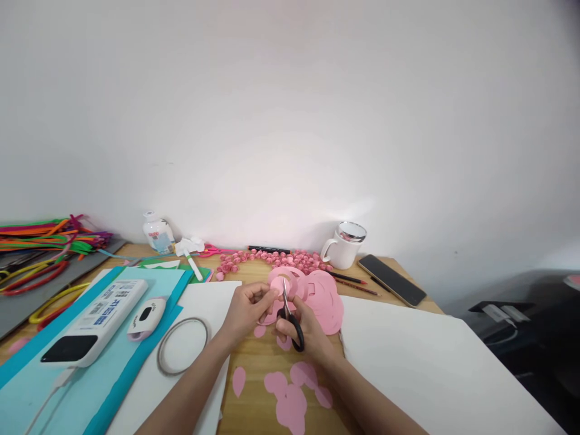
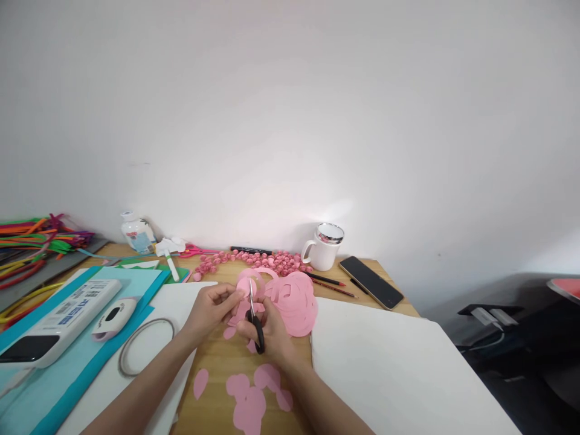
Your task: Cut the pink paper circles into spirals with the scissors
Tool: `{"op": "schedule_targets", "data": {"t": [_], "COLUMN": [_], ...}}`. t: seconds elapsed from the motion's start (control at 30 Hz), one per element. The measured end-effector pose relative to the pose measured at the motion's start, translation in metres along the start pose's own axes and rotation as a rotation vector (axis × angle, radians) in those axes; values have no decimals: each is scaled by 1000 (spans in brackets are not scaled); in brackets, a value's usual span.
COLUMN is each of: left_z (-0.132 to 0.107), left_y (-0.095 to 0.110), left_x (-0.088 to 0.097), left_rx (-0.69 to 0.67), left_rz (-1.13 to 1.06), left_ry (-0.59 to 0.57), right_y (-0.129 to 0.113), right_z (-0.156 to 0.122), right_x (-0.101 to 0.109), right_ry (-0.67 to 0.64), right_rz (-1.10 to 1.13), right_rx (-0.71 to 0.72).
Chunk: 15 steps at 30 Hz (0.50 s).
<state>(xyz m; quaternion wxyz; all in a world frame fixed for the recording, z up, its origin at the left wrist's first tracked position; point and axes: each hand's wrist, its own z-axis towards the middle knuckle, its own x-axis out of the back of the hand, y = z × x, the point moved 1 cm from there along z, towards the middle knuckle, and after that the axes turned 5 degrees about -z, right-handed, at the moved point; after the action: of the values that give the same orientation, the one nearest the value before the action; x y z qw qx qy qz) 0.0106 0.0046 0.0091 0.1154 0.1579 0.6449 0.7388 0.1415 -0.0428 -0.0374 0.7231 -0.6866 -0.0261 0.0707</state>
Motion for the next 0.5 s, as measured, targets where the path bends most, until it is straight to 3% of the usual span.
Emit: {"op": "schedule_targets", "data": {"t": [0.5], "left_z": [2], "left_y": [1], "left_x": [3], "left_rx": [-71], "left_rz": [-69], "left_ry": [135], "right_y": [14], "right_z": [1], "right_x": [2], "right_ry": [-17], "right_rz": [55], "right_rx": [-39]}}
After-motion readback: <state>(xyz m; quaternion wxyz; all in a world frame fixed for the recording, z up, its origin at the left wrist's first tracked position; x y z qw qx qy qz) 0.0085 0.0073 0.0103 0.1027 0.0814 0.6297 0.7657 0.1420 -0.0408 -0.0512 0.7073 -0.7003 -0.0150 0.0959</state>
